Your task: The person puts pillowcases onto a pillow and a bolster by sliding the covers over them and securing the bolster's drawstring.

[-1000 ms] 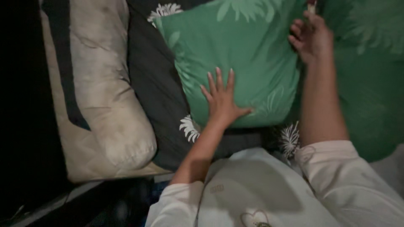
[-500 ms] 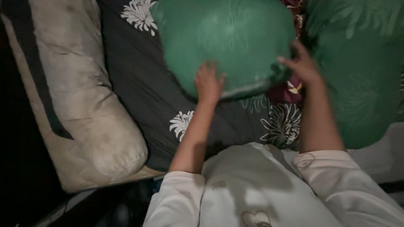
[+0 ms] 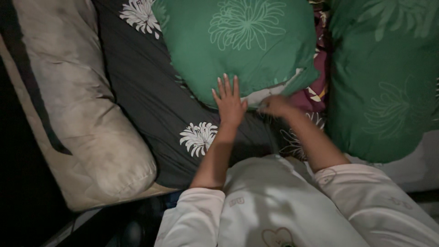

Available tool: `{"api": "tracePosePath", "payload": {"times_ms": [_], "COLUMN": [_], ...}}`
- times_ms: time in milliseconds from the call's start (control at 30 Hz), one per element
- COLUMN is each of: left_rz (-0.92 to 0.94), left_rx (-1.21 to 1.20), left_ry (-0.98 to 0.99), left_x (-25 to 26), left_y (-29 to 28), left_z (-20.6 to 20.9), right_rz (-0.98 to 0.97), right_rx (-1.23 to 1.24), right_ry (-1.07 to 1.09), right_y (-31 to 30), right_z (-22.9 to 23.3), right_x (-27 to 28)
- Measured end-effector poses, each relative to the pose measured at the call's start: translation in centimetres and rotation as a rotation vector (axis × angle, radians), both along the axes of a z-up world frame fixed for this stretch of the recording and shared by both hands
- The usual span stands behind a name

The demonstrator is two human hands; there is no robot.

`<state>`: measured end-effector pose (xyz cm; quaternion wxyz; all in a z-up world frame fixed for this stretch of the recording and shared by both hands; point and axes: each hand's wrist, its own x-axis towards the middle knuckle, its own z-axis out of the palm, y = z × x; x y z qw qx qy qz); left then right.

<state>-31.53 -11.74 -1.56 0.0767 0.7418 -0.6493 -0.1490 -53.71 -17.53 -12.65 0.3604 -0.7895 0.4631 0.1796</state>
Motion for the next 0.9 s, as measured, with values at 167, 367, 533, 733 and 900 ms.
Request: {"api": "tracePosePath", "payload": {"times_ms": [167,367,533,733,900], "left_rz": [-0.003,-0.056,-0.062,0.032,-0.034], "left_rx": [0.039,-0.152,-0.025,-0.116,-0.276], "left_ry": [-0.204,-0.145,-0.129,0.077,0.251], "left_x": [1.7,2.7,3.3,1.4,-2.7], "left_y": [0.4,1.3,1.3,1.1,1.2], "left_z": [-1.5,-2.7,-1.7,1.2,0.8], "right_rz": [-0.180,-0.781,-1.084,-1.000,-1.138], "right_rx": [0.153,-0.340,-0.587,-0.356,-0.143], "right_ry": [0.131,0.146,0.010,-0.272,-0.314], "right_y": [1.0,0.5,0.8,-2.1,-1.2], "right_z": [0.9,5.5,1.9,-3.0,-6.0], "right_x": [-0.6,-4.5,-6.7,-10.7,-11.6]}}
